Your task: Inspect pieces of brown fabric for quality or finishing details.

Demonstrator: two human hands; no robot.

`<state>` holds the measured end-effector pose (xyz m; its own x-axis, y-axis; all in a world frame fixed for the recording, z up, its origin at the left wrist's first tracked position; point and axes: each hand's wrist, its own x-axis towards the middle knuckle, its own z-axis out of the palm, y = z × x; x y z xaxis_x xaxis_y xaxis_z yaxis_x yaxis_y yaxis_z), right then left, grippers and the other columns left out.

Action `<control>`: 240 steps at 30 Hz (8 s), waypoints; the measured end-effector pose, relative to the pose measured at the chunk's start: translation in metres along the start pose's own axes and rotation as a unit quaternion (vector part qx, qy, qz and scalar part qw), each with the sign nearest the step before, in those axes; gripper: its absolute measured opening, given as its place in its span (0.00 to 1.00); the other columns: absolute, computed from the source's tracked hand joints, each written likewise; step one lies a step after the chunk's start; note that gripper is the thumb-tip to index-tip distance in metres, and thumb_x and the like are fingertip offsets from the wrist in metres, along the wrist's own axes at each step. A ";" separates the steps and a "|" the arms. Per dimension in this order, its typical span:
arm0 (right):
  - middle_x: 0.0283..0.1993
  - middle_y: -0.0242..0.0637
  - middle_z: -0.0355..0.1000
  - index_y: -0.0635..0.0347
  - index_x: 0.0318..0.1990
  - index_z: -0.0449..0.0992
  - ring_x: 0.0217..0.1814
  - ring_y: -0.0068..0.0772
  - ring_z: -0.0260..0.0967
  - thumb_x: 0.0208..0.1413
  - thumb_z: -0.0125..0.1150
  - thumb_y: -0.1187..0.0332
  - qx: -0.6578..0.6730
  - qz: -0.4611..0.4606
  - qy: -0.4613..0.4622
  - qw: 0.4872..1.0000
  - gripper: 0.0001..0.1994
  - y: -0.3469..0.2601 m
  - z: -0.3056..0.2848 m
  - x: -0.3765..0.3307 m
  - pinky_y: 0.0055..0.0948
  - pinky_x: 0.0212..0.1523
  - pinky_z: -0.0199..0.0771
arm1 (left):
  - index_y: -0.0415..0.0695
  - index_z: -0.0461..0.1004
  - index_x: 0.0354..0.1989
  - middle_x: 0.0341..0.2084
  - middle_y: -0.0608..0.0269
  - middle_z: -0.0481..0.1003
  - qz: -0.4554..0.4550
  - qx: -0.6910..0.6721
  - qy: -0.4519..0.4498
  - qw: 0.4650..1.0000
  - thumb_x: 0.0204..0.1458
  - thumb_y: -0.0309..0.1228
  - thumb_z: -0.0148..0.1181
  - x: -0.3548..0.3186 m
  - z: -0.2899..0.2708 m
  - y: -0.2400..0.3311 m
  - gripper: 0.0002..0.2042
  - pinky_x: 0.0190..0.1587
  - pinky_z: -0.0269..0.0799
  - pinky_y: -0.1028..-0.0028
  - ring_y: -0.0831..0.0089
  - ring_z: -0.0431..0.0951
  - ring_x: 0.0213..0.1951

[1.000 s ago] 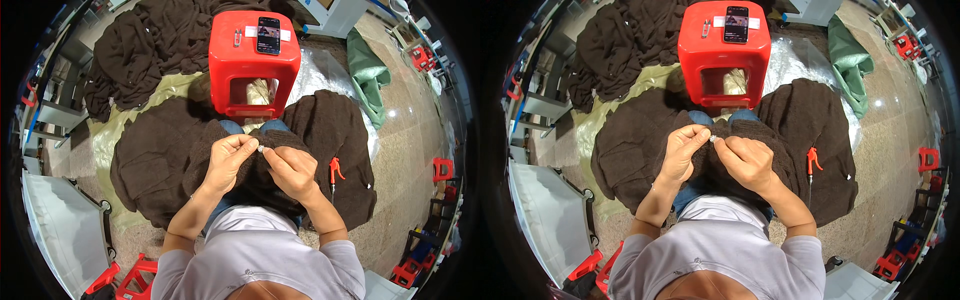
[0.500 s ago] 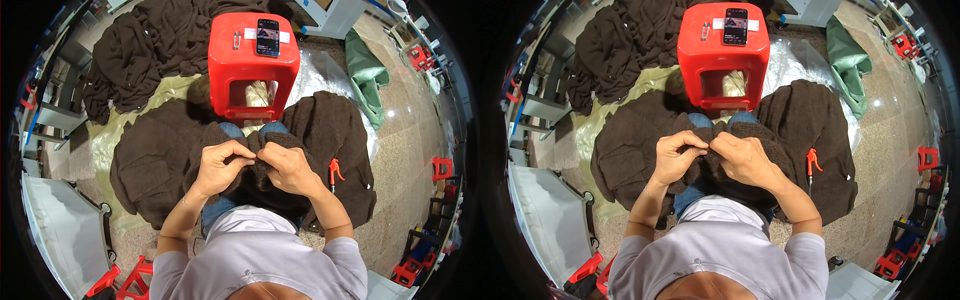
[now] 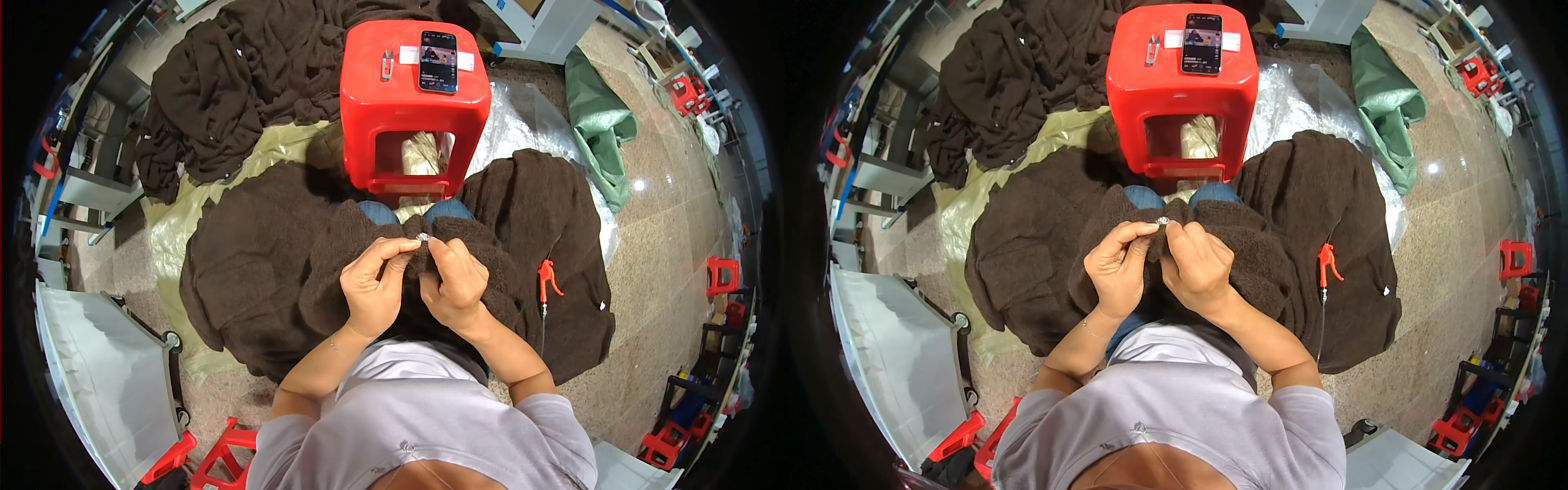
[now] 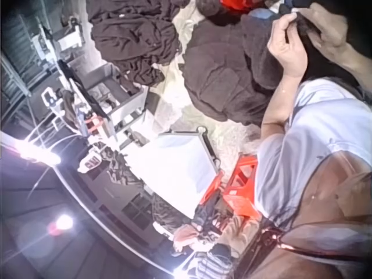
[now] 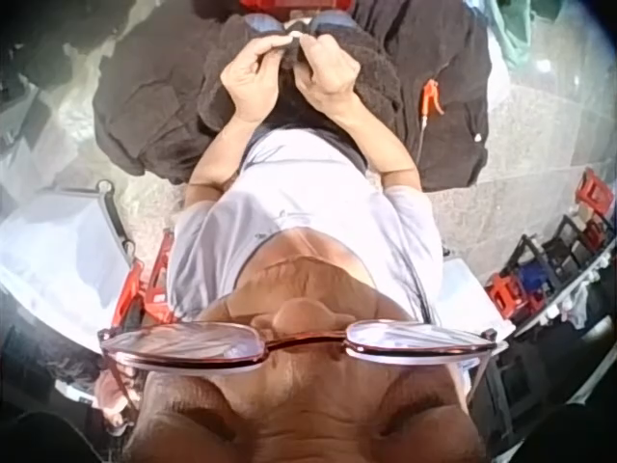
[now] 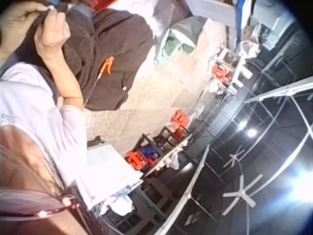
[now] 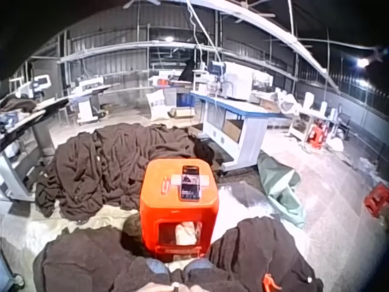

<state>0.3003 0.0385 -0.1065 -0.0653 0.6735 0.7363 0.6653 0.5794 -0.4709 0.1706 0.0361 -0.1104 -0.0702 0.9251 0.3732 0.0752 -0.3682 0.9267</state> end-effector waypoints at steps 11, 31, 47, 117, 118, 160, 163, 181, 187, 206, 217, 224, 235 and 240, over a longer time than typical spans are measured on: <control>0.30 0.24 0.70 0.65 0.38 0.75 0.31 0.14 0.63 0.53 0.57 0.80 0.325 0.412 -0.041 0.850 0.06 0.066 -0.052 -0.003 0.19 0.32 0.62 | 0.33 0.78 0.42 0.34 0.63 0.80 -0.387 -0.205 -0.043 0.898 0.56 0.21 0.59 -0.013 -0.067 -0.022 0.08 0.42 0.72 0.77 0.80 0.77 0.37; 0.25 0.37 0.67 0.64 0.31 0.77 0.23 0.31 0.64 0.49 0.66 0.79 0.226 0.100 -0.175 0.953 0.04 0.003 -0.039 0.030 0.29 0.24 0.63 | 0.35 0.79 0.35 0.31 0.61 0.80 -0.325 -0.263 -0.128 0.899 0.49 0.16 0.64 0.021 -0.029 0.017 0.05 0.39 0.75 0.81 0.79 0.79 0.33; 0.37 0.41 0.68 0.60 0.39 0.77 0.36 0.43 0.72 0.37 0.70 0.82 0.028 0.117 -0.209 0.971 0.18 0.023 -0.057 0.017 0.35 0.34 0.74 | 0.32 0.77 0.41 0.38 0.60 0.79 -0.148 -0.234 0.125 0.953 0.49 0.10 0.52 0.036 -0.045 -0.003 0.13 0.46 0.72 0.78 0.77 0.78 0.39; 0.30 0.48 0.70 0.67 0.37 0.73 0.30 0.49 0.73 0.30 0.54 0.90 0.087 -0.035 -0.068 0.993 0.20 0.008 -0.005 0.007 0.35 0.28 0.74 | 0.38 0.76 0.38 0.32 0.68 0.73 -0.238 -0.343 -0.208 0.885 0.47 0.15 0.66 0.035 -0.035 -0.012 0.10 0.41 0.71 0.83 0.83 0.72 0.35; 0.31 0.47 0.70 0.67 0.37 0.73 0.30 0.49 0.73 0.29 0.54 0.90 0.094 -0.043 -0.071 0.992 0.21 0.008 -0.003 0.006 0.35 0.28 0.74 | 0.38 0.76 0.38 0.32 0.68 0.73 -0.238 -0.342 -0.204 0.886 0.47 0.15 0.66 0.033 -0.036 -0.013 0.10 0.41 0.71 0.83 0.83 0.72 0.35; 0.32 0.34 0.68 0.58 0.34 0.78 0.25 0.30 0.68 0.35 0.68 0.79 0.062 -0.181 0.027 0.981 0.14 0.027 0.010 0.017 0.27 0.24 0.68 | 0.36 0.72 0.51 0.37 0.65 0.77 -0.262 -0.359 -0.142 0.885 0.59 0.21 0.57 0.011 -0.028 -0.025 0.12 0.45 0.69 0.83 0.83 0.74 0.40; 0.31 0.38 0.69 0.61 0.34 0.78 0.28 0.37 0.69 0.31 0.60 0.85 0.077 -0.128 -0.008 0.989 0.17 0.023 0.003 0.012 0.30 0.25 0.71 | 0.41 0.53 0.69 0.41 0.66 0.70 -0.244 -0.314 -0.204 0.895 0.58 0.21 0.57 0.022 -0.032 -0.018 0.31 0.43 0.66 0.84 0.89 0.70 0.39; 0.53 0.41 0.65 0.63 0.52 0.69 0.27 0.19 0.62 0.51 0.61 0.85 0.131 0.065 -0.061 0.987 0.20 0.024 -0.037 0.033 0.19 0.32 0.63 | 0.28 0.75 0.38 0.32 0.46 0.78 -0.087 0.237 -0.239 0.938 0.41 0.16 0.56 0.268 -0.176 0.085 0.13 0.27 0.80 0.68 0.63 0.83 0.24; 0.46 0.44 0.70 0.61 0.50 0.72 0.23 0.28 0.69 0.45 0.66 0.84 0.085 0.025 -0.099 0.991 0.22 0.024 -0.003 0.032 0.24 0.24 0.72 | 0.44 0.68 0.55 0.58 0.41 0.65 0.354 0.448 0.336 0.749 0.41 0.15 0.44 0.382 -0.272 0.170 0.27 0.60 0.62 0.57 0.39 0.66 0.56; 0.36 0.44 0.73 0.59 0.40 0.76 0.34 0.53 0.74 0.55 0.60 0.70 0.010 0.110 -0.413 0.904 0.06 0.045 0.005 -0.054 0.44 0.34 0.73 | 0.60 0.45 0.73 0.74 0.52 0.36 -0.373 0.616 0.018 0.694 0.41 0.53 0.71 -0.060 -0.296 -0.207 0.51 0.66 0.37 0.33 0.54 0.36 0.74; 0.36 0.44 0.74 0.62 0.41 0.76 0.36 0.50 0.75 0.56 0.58 0.72 0.067 0.100 -0.466 0.876 0.06 0.021 0.023 -0.070 0.41 0.36 0.74 | 0.48 0.73 0.38 0.55 0.58 0.66 -0.152 0.678 0.091 0.714 0.40 0.30 0.68 -0.166 -0.291 -0.179 0.15 0.62 0.53 0.45 0.57 0.63 0.59; 0.37 0.45 0.74 0.61 0.40 0.76 0.36 0.50 0.75 0.56 0.59 0.72 0.069 0.115 -0.460 0.878 0.06 0.013 0.018 -0.077 0.40 0.36 0.74 | 0.50 0.70 0.53 0.61 0.59 0.62 -0.142 0.710 0.020 0.689 0.46 0.39 0.66 -0.118 -0.303 -0.157 0.24 0.64 0.50 0.41 0.60 0.60 0.64; 0.37 0.45 0.74 0.62 0.41 0.76 0.36 0.50 0.75 0.56 0.59 0.72 0.047 0.115 -0.477 0.870 0.06 0.014 0.012 -0.089 0.40 0.36 0.73 | 0.35 0.78 0.45 0.43 0.38 0.77 -0.431 0.446 0.504 0.600 0.47 0.44 0.68 -0.194 -0.401 -0.194 0.24 0.52 0.72 0.57 0.46 0.77 0.50; 0.38 0.44 0.74 0.63 0.43 0.75 0.34 0.43 0.75 0.55 0.61 0.74 0.099 0.124 -0.447 0.881 0.09 0.007 0.031 -0.077 0.36 0.35 0.73 | 0.33 0.75 0.35 0.28 0.50 0.78 -0.352 0.327 0.213 0.851 0.49 0.40 0.67 -0.128 -0.305 -0.115 0.18 0.37 0.72 0.70 0.65 0.75 0.31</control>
<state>0.2873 0.0047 -0.1815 -0.5546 0.8314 -0.0347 0.6037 0.3733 -0.7044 -0.1323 -0.0689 -0.2514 -0.6700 0.7265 -0.1527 0.3931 0.5217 0.7572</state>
